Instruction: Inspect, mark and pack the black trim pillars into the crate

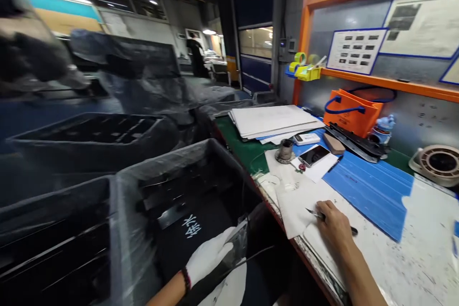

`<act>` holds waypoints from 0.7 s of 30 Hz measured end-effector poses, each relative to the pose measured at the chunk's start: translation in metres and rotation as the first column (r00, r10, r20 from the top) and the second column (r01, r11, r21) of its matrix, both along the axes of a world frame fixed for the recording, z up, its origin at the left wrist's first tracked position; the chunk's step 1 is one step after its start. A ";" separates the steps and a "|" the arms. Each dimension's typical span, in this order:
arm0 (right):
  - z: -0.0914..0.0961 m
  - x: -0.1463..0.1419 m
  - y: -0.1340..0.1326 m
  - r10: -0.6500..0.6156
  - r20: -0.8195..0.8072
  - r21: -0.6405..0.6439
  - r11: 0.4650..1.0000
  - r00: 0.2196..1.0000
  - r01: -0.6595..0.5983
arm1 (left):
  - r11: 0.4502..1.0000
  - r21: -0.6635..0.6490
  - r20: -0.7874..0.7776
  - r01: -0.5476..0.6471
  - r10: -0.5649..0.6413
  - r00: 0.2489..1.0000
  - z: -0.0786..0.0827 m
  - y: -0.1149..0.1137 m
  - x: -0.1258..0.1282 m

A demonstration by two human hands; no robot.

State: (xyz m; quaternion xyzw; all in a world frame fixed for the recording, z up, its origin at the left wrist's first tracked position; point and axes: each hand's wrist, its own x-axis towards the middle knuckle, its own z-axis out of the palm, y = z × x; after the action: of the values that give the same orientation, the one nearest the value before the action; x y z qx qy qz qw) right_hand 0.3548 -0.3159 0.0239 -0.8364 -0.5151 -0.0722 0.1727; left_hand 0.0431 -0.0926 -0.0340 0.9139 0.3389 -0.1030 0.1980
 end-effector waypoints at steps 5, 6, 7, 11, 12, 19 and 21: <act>-0.018 0.009 -0.007 0.039 0.053 0.112 0.993 0.998 -0.044 | 0.999 0.040 -0.044 -0.017 0.019 0.999 0.003 -0.003 0.017; -0.023 0.012 -0.008 0.053 0.068 0.127 0.990 0.996 -0.061 | 0.999 0.046 -0.045 -0.018 0.020 0.999 0.001 -0.003 0.019; -0.027 0.016 -0.009 0.072 0.077 0.134 0.988 0.994 -0.082 | 0.999 0.049 -0.045 -0.015 0.018 0.999 0.000 -0.003 0.021; -0.041 0.033 -0.013 0.129 0.068 0.094 0.986 0.989 -0.136 | 0.999 0.051 -0.031 -0.008 0.009 0.999 -0.004 -0.002 0.029; -0.042 0.038 -0.015 0.138 0.057 0.075 0.987 0.989 -0.142 | 0.999 0.053 -0.027 -0.008 0.010 1.000 -0.004 -0.002 0.031; -0.049 0.056 -0.018 0.193 -0.052 -0.045 0.980 0.980 -0.195 | 0.998 0.058 0.000 -0.007 0.007 1.000 -0.008 0.000 0.047; -0.050 0.057 -0.017 0.190 -0.049 -0.051 0.980 0.981 -0.192 | 0.998 0.055 0.006 -0.010 0.010 1.000 -0.008 0.001 0.049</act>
State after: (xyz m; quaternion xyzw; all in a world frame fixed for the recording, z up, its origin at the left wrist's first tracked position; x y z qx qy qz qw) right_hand 0.4116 -0.3330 -0.0265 -0.7889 -0.5910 -0.0225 0.1671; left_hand 0.0919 -0.0916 -0.0424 0.9176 0.3457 -0.0901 0.1741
